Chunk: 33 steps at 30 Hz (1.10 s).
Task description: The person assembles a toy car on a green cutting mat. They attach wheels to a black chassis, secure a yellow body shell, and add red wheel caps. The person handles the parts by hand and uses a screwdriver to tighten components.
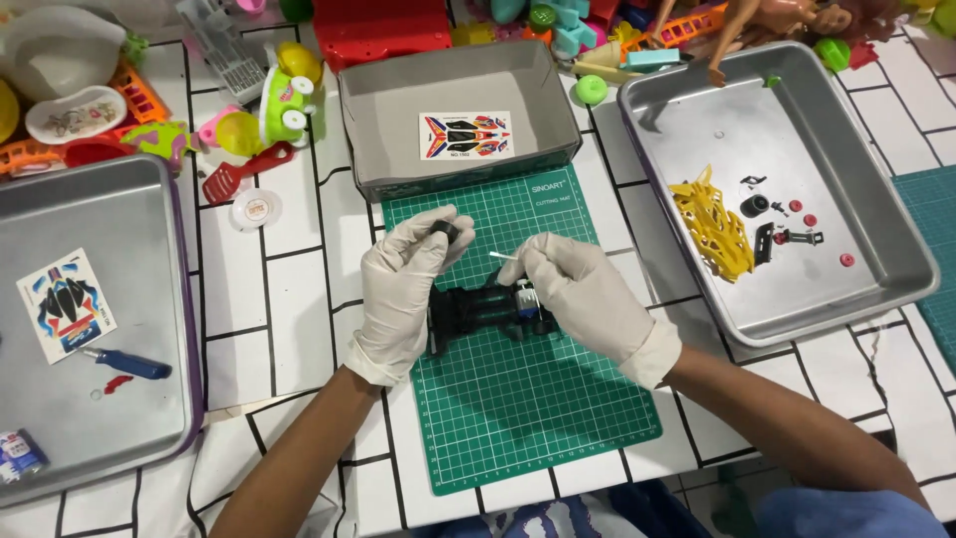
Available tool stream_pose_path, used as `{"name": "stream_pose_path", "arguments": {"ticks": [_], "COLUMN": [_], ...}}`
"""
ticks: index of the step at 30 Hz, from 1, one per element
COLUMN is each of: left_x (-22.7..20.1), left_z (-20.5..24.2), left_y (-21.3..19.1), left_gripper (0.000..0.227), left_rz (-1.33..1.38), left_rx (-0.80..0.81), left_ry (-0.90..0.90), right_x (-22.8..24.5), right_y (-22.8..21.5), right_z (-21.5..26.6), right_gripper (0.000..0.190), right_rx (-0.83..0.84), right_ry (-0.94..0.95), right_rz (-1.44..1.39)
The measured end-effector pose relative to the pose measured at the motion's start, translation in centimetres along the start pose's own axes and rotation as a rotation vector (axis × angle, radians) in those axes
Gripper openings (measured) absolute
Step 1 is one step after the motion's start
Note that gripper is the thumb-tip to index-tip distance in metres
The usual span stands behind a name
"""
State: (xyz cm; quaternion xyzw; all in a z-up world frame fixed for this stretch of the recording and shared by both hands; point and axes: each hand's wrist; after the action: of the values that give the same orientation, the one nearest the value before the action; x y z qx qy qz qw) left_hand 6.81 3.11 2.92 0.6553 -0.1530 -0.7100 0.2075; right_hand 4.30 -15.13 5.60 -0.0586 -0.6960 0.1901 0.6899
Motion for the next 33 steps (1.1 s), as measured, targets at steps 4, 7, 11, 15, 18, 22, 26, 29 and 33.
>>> {"name": "stream_pose_path", "arguments": {"ticks": [4,7,11,15,18,22,26,29,33], "left_x": [1.3,2.0,1.7,1.3,0.7,0.9,1.1,1.0,0.8], "left_z": [-0.2,-0.2,0.1,0.3,0.6,0.8,1.2,1.3,1.0], "left_y": [-1.1,-1.6,-1.5,-1.4,-0.8,-0.6,-0.3,-0.1,-0.6], "left_gripper": [0.026,0.033,0.034,0.034,0.036,0.032,0.034,0.026,0.023], "left_rz": [0.076,0.102,0.12,0.076,0.021,0.009,0.022,0.004,-0.009], "left_rx": [0.027,0.031,0.035,0.048,0.102,0.086,0.048,0.016,-0.051], "left_ry": [0.01,-0.014,-0.051,-0.055,-0.076,-0.061,-0.047,-0.043,0.037], "right_x": [-3.2,-4.9,-5.7,-5.6,-5.3,-4.6,-5.0,-5.6,-7.1], "right_y": [2.5,3.3,3.1,2.7,2.2,2.6,3.3,3.2,3.1], "right_z": [-0.4,-0.6,-0.8,-1.0,-1.2,-1.4,-1.6,-1.6,-1.4], "right_gripper": [0.015,0.01,0.016,0.022,0.017,0.02,0.026,0.02,0.029], "right_rx": [-0.333,-0.417,-0.354,-0.336,-0.315,-0.304,-0.377,-0.413,-0.542], "right_ry": [-0.444,-0.68,-0.76,-0.806,-0.762,-0.813,-0.825,-0.887,-0.93], "right_rz": [0.329,0.502,0.594,0.684,0.689,0.631,0.628,0.642,0.76]}}
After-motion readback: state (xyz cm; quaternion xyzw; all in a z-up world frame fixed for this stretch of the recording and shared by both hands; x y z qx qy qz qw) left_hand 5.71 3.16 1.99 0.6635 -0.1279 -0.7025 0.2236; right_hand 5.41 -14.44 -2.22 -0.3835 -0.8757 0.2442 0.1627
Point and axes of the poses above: each hand's wrist, its own z-axis away from the middle knuckle, its own y-axis out of the palm, x = y × z, and after that the axes turned 6 degrees about z, right-handed
